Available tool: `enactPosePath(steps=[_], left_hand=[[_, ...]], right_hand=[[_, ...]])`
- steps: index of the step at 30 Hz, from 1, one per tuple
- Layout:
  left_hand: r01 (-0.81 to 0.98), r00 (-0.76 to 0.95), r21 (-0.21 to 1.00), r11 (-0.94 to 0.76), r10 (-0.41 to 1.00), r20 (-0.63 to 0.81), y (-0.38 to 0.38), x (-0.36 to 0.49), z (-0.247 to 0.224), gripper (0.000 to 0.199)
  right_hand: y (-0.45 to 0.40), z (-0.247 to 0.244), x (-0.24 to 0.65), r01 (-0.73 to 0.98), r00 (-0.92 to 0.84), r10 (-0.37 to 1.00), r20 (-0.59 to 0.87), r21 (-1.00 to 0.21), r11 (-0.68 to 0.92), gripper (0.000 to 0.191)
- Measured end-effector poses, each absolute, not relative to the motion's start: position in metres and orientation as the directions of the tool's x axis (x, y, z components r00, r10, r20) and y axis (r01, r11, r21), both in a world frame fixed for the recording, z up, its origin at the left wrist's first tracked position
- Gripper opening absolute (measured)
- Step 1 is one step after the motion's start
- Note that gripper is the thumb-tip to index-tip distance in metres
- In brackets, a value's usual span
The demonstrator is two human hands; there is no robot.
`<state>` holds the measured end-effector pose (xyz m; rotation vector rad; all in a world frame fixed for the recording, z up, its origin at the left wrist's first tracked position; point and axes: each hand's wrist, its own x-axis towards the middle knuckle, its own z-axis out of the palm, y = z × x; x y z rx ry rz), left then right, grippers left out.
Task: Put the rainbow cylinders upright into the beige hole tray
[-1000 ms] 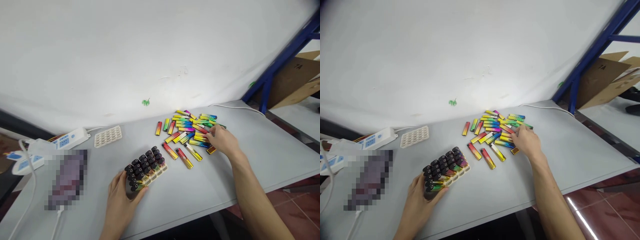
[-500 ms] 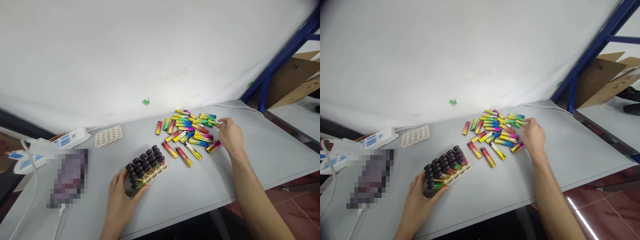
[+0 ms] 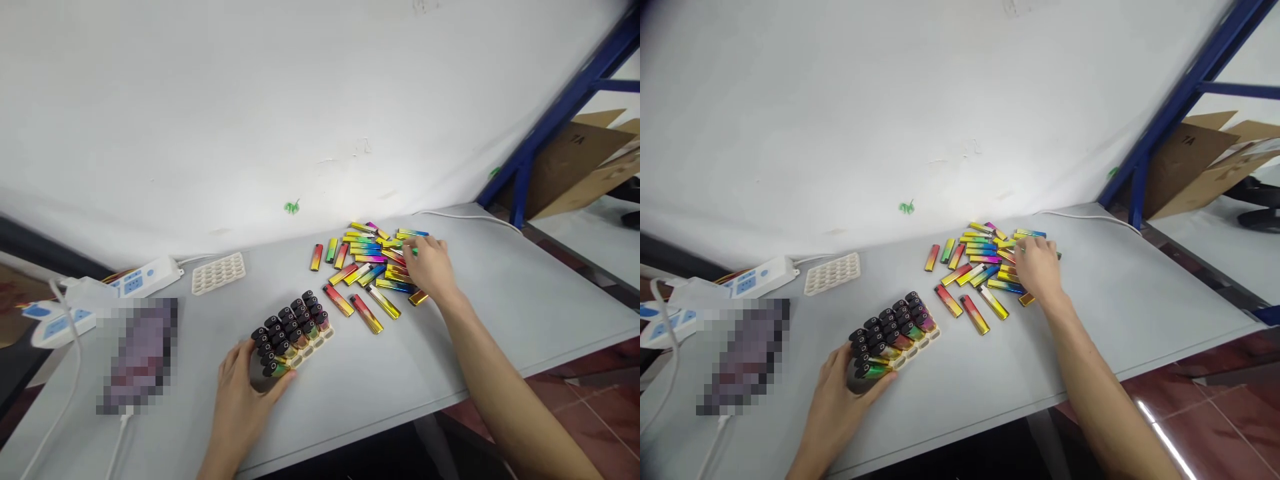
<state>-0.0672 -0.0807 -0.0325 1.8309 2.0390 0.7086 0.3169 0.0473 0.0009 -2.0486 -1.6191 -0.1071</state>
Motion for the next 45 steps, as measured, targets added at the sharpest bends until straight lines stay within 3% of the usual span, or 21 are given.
enactPosePath(steps=[4,8,12,16,18,20,23,25,30,35,39,42,45], left_hand=[[0.842,-0.114,0.538,0.038,0.988,0.108,-0.08,-0.069,-0.034,0.074],[0.85,-0.094,0.526,0.013,0.987,0.128,-0.08,-0.069,-0.035,0.072],[0.851,-0.1,0.524,0.019,0.987,0.128,-0.08,-0.068,-0.035,0.071],[0.852,-0.087,0.524,0.004,0.987,0.134,-0.081,-0.068,-0.035,0.069],[0.853,-0.085,0.522,0.003,0.987,0.134,-0.081,-0.068,-0.036,0.07],[0.855,-0.085,0.518,0.005,0.988,0.131,-0.082,-0.067,-0.036,0.072],[0.855,-0.087,0.518,0.01,0.988,0.125,-0.082,-0.067,-0.036,0.072],[0.852,-0.093,0.524,0.014,0.988,0.123,-0.081,-0.067,-0.036,0.071],[0.846,-0.093,0.533,0.016,0.989,0.119,-0.081,-0.066,-0.036,0.069],[0.839,-0.104,0.543,0.026,0.988,0.114,-0.082,-0.065,-0.035,0.068],[0.833,-0.1,0.553,0.012,0.987,0.129,-0.082,-0.064,-0.034,0.066],[0.831,-0.092,0.556,0.007,0.988,0.126,-0.082,-0.065,-0.033,0.066],[0.835,-0.094,0.55,0.015,0.989,0.116,-0.082,-0.064,-0.031,0.066]], right_hand=[[0.08,0.018,0.297,0.978,0.073,0.92,0.385,-0.209,0.01,0.039],[0.128,0.025,0.291,0.995,0.039,0.974,0.223,-0.098,-0.018,0.046],[0.156,0.017,0.293,0.997,0.027,0.987,0.159,-0.071,-0.016,0.041],[0.155,0.012,0.293,0.998,0.027,0.98,0.198,-0.066,-0.014,0.036],[0.146,0.013,0.293,0.987,0.038,0.961,0.273,-0.161,0.007,0.036],[0.133,0.016,0.29,0.908,0.077,0.933,0.35,-0.411,0.079,0.034],[0.105,0.023,0.282,0.552,0.16,0.928,0.337,-0.81,0.199,0.036],[0.084,0.028,0.272,0.309,0.175,0.936,0.305,-0.92,0.242,0.035],[0.043,0.036,0.242,-0.083,0.022,0.982,0.186,-0.979,0.187,0.034],[0.021,0.031,0.214,-0.393,-0.103,0.994,0.039,-0.919,-0.005,0.038],[0.011,0.027,0.204,-0.321,-0.19,0.98,-0.052,-0.94,-0.112,0.037],[0.007,0.025,0.202,-0.168,-0.223,0.973,-0.056,-0.981,-0.095,0.039],[0.004,0.021,0.2,-0.138,-0.253,0.967,-0.045,-0.987,-0.083,0.04]])
